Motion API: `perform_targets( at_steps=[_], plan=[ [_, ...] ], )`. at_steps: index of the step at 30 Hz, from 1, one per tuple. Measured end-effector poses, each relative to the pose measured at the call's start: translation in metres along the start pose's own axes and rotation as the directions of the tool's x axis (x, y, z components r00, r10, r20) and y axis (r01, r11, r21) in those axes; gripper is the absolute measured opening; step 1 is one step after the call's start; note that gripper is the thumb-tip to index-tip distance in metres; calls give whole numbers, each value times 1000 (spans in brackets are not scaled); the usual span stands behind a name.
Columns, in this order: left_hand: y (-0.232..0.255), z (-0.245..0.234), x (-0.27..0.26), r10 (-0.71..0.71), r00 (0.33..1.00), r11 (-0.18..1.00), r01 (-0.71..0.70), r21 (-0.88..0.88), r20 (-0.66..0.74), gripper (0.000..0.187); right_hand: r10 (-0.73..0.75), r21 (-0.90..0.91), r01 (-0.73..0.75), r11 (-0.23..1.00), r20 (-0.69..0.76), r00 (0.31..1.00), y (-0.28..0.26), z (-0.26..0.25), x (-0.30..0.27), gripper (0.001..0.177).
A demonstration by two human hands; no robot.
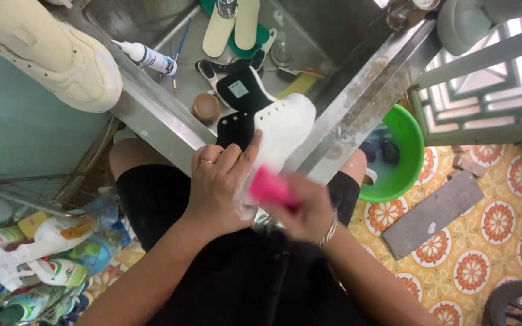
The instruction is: Clean white shoes using a brush, soap, and water in a sink.
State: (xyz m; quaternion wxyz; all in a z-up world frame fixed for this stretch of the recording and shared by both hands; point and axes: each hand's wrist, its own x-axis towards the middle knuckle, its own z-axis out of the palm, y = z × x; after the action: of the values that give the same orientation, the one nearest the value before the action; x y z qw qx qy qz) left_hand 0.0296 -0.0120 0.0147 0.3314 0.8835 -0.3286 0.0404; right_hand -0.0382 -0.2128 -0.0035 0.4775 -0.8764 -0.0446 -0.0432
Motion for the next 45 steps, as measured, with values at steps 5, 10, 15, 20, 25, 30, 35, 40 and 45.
perform_targets(
  at_steps=[5, 10, 15, 20, 25, 30, 35, 40, 45],
  plan=[
    [0, 0, -4, -1, 1000, 1000, 1, -2, 15, 110, -73, -44, 71, 996, -34, 997, 25, -1, 1, 25],
    [5, -15, -3, 29, 999, 1000, -29, -13, 39, 106, -133, -58, 131, 990, -26, 991, -12, -14, -1, 33],
    [20, -63, -20, 31, 992, 996, -21, -83, 126, 100, 181, -173, -200, 965, -115, 977, 33, -34, -22, 23],
    [24, -74, -24, 23, 987, 997, -11, -78, 158, 93, -26, -116, 20, 993, -48, 998, -8, -27, -14, 32],
    [24, -77, -23, 41, 983, 996, -26, -88, 180, 94, 145, -177, -162, 971, -105, 984, 17, -36, -10, 24],
    [21, -78, -22, 41, 983, 997, -29, -65, 180, 95, 59, -113, -58, 992, 8, 998, 4, -36, -8, 31],
    [18, -76, -19, 23, 979, 998, -10, -67, 201, 95, 133, -81, -133, 988, -4, 991, 11, -40, -5, 31],
    [13, -79, -22, 8, 976, 997, 9, -77, 218, 94, 26, -31, -26, 999, 3, 1000, 39, -39, -6, 35],
    [10, -81, -16, -5, 973, 997, 22, -71, 230, 97, -100, -40, 100, 994, 6, 995, -3, -48, 17, 31]
  ],
)
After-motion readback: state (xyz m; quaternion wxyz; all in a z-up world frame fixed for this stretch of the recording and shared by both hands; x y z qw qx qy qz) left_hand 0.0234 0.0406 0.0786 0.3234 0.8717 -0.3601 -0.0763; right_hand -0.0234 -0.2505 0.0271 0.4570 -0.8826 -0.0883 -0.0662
